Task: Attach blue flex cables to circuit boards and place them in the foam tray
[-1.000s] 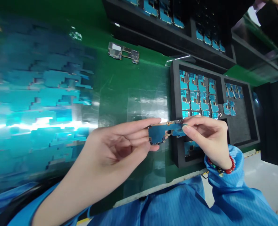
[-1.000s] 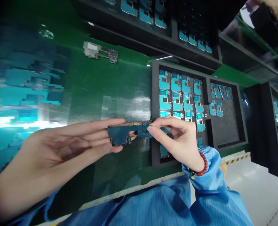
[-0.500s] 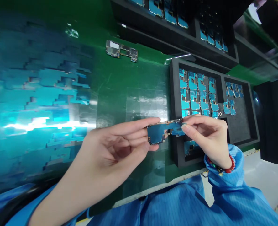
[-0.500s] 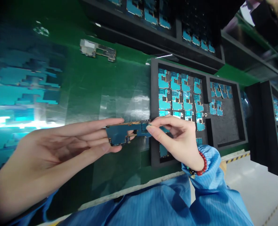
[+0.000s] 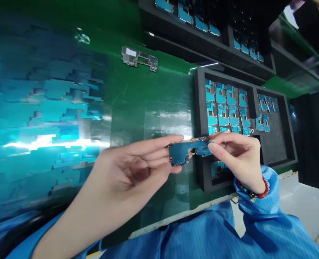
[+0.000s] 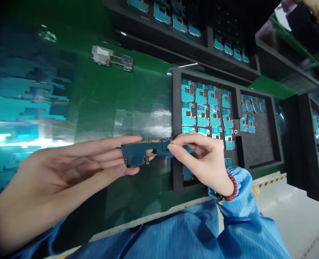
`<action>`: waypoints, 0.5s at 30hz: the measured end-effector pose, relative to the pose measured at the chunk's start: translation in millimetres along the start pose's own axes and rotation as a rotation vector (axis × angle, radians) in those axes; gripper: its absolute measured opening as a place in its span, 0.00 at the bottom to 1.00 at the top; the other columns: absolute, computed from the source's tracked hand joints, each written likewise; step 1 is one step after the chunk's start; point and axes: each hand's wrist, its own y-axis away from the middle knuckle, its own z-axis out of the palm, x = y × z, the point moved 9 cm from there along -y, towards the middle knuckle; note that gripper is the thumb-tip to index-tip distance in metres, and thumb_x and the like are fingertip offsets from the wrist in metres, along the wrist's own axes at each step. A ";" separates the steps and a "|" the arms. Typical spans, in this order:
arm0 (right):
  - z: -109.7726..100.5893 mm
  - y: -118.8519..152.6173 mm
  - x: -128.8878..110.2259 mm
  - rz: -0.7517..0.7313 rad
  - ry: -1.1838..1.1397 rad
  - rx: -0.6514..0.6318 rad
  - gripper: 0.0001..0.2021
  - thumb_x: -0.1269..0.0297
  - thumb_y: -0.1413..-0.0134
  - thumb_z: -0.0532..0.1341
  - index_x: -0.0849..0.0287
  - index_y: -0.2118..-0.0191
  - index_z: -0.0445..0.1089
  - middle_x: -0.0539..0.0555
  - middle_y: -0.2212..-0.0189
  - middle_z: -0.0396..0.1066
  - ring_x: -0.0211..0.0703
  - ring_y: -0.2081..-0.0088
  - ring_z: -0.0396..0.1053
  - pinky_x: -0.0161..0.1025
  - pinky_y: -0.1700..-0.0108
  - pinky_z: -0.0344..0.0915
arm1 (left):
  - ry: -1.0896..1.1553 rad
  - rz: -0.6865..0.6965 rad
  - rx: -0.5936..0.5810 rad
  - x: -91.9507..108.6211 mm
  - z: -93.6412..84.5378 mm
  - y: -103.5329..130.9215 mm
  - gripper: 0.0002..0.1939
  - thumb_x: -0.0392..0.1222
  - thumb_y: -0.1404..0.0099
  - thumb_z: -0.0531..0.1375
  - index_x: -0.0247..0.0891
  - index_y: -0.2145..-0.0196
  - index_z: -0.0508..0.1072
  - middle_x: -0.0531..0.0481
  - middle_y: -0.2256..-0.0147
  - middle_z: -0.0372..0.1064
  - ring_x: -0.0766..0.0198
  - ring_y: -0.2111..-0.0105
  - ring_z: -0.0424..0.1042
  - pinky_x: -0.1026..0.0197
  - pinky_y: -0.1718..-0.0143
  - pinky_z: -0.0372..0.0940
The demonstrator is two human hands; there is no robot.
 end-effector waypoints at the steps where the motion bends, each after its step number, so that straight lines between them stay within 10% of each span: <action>1: -0.1 -0.1 0.0 0.001 0.004 0.002 0.06 0.76 0.53 0.68 0.58 0.71 0.77 0.49 0.73 0.77 0.36 0.69 0.75 0.31 0.66 0.75 | 0.006 -0.004 0.004 0.1 -0.4 -0.4 0.17 0.38 0.48 0.66 0.52 0.59 0.81 0.57 0.70 0.80 0.60 0.73 0.80 0.61 0.66 0.77; 15: -0.2 1.0 2.0 0.006 0.033 0.008 0.03 0.73 0.52 0.68 0.57 0.71 0.77 0.50 0.72 0.77 0.38 0.69 0.75 0.34 0.66 0.76 | -0.007 -0.109 0.234 0.7 -5.9 10.5 0.17 0.44 0.55 0.68 0.45 0.63 0.82 0.54 0.74 0.78 0.60 0.76 0.78 0.60 0.69 0.77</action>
